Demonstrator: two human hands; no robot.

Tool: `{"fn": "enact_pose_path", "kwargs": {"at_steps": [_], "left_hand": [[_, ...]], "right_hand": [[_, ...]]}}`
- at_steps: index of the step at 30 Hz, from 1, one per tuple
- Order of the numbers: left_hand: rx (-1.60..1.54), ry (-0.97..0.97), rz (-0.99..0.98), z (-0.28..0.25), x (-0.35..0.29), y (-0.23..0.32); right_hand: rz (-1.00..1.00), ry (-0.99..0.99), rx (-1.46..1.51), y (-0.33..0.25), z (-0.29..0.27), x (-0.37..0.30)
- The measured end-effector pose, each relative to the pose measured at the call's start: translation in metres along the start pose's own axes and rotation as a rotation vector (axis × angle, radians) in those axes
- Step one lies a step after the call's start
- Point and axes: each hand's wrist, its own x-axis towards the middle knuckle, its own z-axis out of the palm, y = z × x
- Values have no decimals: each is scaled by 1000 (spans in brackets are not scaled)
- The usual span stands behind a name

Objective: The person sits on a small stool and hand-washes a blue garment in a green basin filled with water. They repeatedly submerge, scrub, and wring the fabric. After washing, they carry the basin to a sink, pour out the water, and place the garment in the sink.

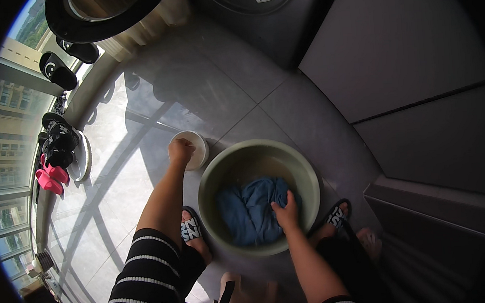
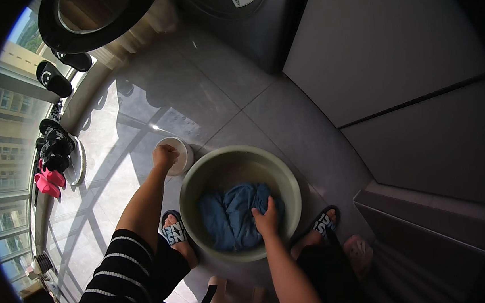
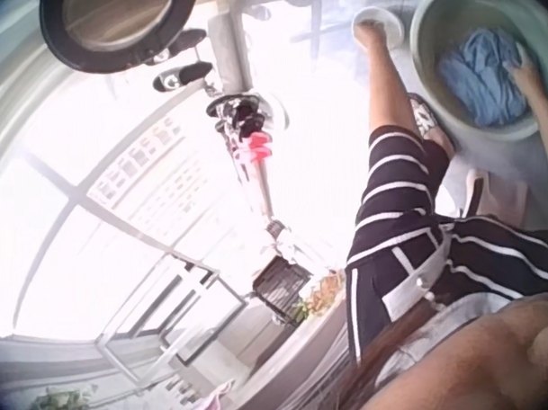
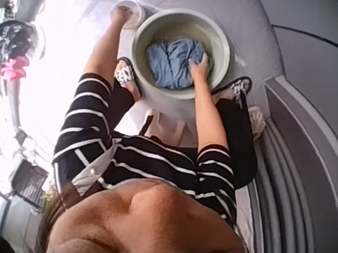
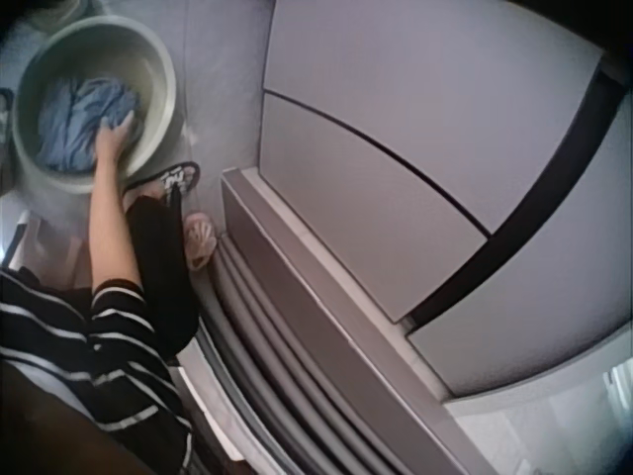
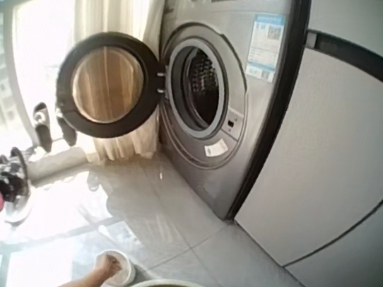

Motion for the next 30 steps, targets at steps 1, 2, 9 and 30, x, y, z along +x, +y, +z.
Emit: {"fn": "enact_pose_path", "kwargs": {"at_steps": [1, 2, 9, 30], "left_hand": [[-188, 9, -65, -11, -9, 4], [-417, -20, -98, -17, -19, 7], [-1289, -613, -37, -27, -138, 75], [-441, -352, 36, 46, -226, 17]], "right_hand": [[11, -2, 18, 0, 0, 1], [32, -28, 127, 4, -1, 4], [111, -185, 419, -47, -32, 4], [102, -197, 337, -55, -41, -14]]}}
